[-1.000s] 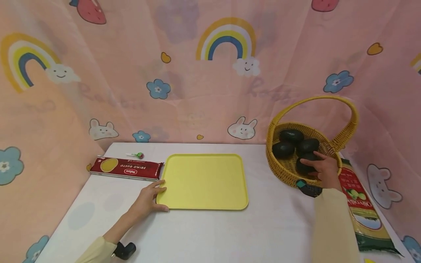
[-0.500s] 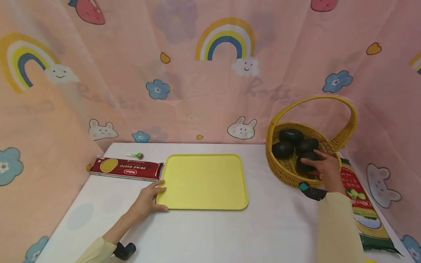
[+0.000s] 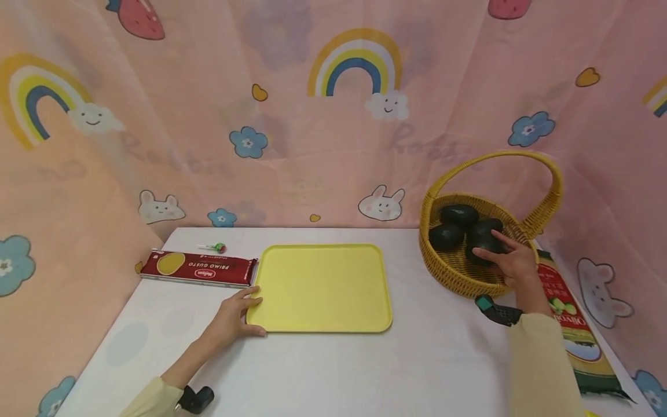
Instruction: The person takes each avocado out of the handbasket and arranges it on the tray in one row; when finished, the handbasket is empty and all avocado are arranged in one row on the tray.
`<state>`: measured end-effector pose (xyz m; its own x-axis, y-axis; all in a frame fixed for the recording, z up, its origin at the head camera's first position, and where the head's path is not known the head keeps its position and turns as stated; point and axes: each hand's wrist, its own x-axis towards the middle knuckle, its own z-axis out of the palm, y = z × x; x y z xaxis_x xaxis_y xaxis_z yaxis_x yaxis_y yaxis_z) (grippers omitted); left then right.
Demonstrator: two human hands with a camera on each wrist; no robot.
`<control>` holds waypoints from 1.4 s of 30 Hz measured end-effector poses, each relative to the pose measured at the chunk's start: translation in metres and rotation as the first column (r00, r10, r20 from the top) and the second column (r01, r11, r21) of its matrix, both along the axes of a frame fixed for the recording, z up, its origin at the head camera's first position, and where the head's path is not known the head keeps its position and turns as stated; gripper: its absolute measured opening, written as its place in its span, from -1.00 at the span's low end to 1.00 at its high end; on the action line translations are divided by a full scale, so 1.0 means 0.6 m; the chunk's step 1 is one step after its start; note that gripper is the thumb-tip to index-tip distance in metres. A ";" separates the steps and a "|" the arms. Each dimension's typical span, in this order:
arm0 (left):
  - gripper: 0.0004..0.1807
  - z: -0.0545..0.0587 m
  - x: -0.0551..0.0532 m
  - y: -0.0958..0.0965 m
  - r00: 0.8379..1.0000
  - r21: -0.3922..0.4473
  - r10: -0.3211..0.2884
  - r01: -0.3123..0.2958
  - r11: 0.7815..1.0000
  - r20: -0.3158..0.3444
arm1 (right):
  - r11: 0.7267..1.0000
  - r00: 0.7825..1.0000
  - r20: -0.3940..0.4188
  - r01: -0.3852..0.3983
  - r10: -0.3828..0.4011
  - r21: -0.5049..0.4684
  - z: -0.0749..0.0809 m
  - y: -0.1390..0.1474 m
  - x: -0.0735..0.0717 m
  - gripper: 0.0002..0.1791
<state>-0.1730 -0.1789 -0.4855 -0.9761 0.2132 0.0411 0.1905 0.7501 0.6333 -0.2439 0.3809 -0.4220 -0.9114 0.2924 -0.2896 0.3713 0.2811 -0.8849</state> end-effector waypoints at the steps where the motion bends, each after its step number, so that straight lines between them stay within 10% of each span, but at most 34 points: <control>1: -0.19 0.000 0.000 0.000 1.000 0.000 0.002 -0.002 1.000 0.003 | 1.000 0.999 -0.018 -0.028 0.028 0.005 -0.004 0.003 -0.003 0.02; 15: -0.19 -0.002 0.001 0.003 1.000 0.018 0.004 -0.005 1.000 0.025 | 0.994 0.982 -0.158 -0.095 0.103 0.059 -0.108 0.085 -0.055 -0.11; 35: -0.18 -0.002 0.001 -0.002 1.000 0.002 -0.001 0.001 1.000 0.004 | 0.987 0.956 -0.249 -0.162 0.155 -0.012 -0.015 -0.004 0.012 -0.22; 42: -0.17 0.000 0.004 -0.002 0.998 -0.011 -0.030 0.030 0.999 -0.051 | 0.955 0.954 -0.269 -0.194 0.131 -0.224 -0.008 -0.014 0.013 -0.19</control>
